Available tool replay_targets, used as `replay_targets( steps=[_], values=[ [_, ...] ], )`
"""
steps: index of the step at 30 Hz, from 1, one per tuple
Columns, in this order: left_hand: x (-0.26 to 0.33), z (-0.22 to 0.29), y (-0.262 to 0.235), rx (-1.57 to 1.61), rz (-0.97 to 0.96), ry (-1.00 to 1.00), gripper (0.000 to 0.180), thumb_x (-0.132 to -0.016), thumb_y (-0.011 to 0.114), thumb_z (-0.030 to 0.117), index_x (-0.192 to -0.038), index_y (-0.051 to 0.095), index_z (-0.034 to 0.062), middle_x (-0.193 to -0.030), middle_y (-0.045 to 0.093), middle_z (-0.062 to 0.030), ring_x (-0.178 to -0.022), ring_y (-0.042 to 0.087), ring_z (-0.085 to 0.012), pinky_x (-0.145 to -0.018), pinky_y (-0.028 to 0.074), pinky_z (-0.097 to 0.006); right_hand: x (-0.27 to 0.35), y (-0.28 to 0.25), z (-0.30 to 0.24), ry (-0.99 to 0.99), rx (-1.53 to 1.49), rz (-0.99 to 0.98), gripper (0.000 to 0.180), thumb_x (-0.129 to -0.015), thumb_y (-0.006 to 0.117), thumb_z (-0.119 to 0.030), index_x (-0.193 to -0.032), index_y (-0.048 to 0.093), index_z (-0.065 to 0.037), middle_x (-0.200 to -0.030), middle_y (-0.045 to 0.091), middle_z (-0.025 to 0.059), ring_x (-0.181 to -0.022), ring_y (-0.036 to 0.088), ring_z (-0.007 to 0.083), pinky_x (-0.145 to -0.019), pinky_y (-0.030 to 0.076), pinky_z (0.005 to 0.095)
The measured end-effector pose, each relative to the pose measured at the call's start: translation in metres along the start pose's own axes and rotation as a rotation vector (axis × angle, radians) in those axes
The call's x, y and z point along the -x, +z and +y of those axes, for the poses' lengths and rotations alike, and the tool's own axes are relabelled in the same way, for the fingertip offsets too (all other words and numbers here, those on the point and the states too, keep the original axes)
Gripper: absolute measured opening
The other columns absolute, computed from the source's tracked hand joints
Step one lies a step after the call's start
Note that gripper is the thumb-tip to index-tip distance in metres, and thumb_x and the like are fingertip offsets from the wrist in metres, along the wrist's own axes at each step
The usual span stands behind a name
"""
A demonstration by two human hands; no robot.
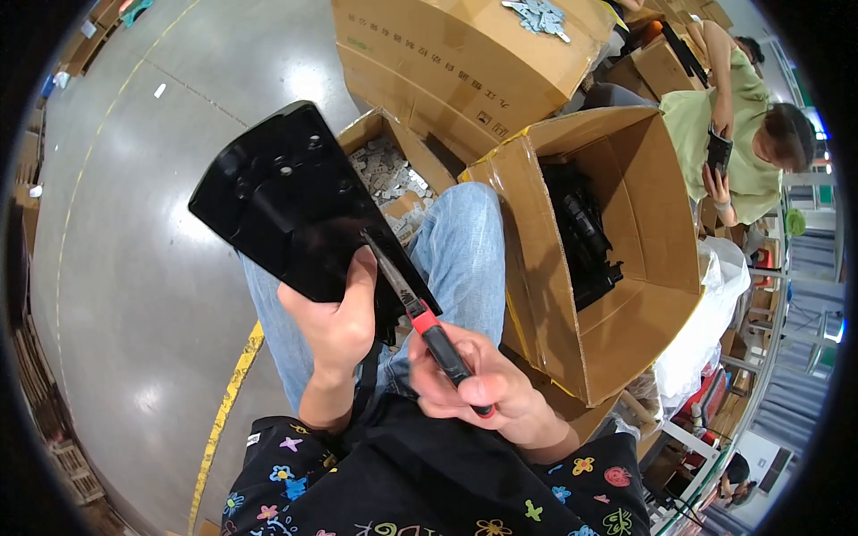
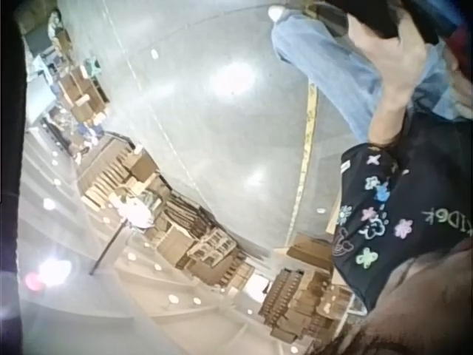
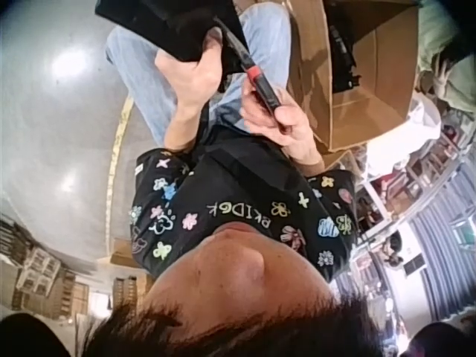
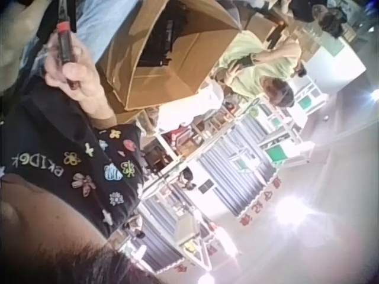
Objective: Trim and assemble plastic components using pliers in a factory setting.
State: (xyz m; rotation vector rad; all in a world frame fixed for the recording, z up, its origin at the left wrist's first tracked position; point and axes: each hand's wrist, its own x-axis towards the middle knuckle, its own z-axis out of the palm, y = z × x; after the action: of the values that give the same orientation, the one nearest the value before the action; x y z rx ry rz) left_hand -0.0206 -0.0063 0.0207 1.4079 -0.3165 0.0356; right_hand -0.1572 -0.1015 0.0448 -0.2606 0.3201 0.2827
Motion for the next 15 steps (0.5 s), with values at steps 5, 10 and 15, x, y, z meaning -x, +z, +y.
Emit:
replay_targets(
  steps=[5,10,15],
  values=[
    [0.002,0.001,-0.003,-0.074,-0.046,0.042,0.009,-0.075,0.061,-0.005,-0.084,0.063,-0.0013,-0.066,0.062,-0.0058,-0.056,0.057,-0.0110,-0.052,0.043,-0.024,-0.006,0.016,0.016,-0.032,-0.304,0.061,0.045,-0.076,0.069,-0.012,-0.112,0.044,-0.005,-0.087,0.047,0.0084,-0.053,0.050,0.0120,-0.056,0.050,0.0248],
    [0.001,0.002,-0.012,-0.089,-0.105,0.063,0.015,-0.077,0.060,-0.006,-0.091,0.062,-0.0017,-0.078,0.061,-0.0055,-0.069,0.055,-0.0132,-0.065,0.044,-0.025,0.001,0.001,0.008,0.097,-0.348,-0.134,0.054,-0.083,0.065,-0.010,-0.129,0.036,-0.007,-0.078,0.051,0.0115,-0.042,0.041,0.0089,-0.034,0.034,0.0175],
    [0.001,0.002,-0.012,-0.043,-0.051,0.047,0.014,-0.078,0.060,-0.005,-0.091,0.062,-0.0017,-0.081,0.062,-0.0064,-0.072,0.056,-0.0136,-0.068,0.044,-0.025,-0.006,0.023,-0.007,0.034,0.211,0.050,0.039,-0.087,0.060,-0.005,-0.119,0.038,-0.006,-0.073,0.052,0.0104,-0.045,0.041,0.0077,-0.039,0.029,0.0181]
  ],
)
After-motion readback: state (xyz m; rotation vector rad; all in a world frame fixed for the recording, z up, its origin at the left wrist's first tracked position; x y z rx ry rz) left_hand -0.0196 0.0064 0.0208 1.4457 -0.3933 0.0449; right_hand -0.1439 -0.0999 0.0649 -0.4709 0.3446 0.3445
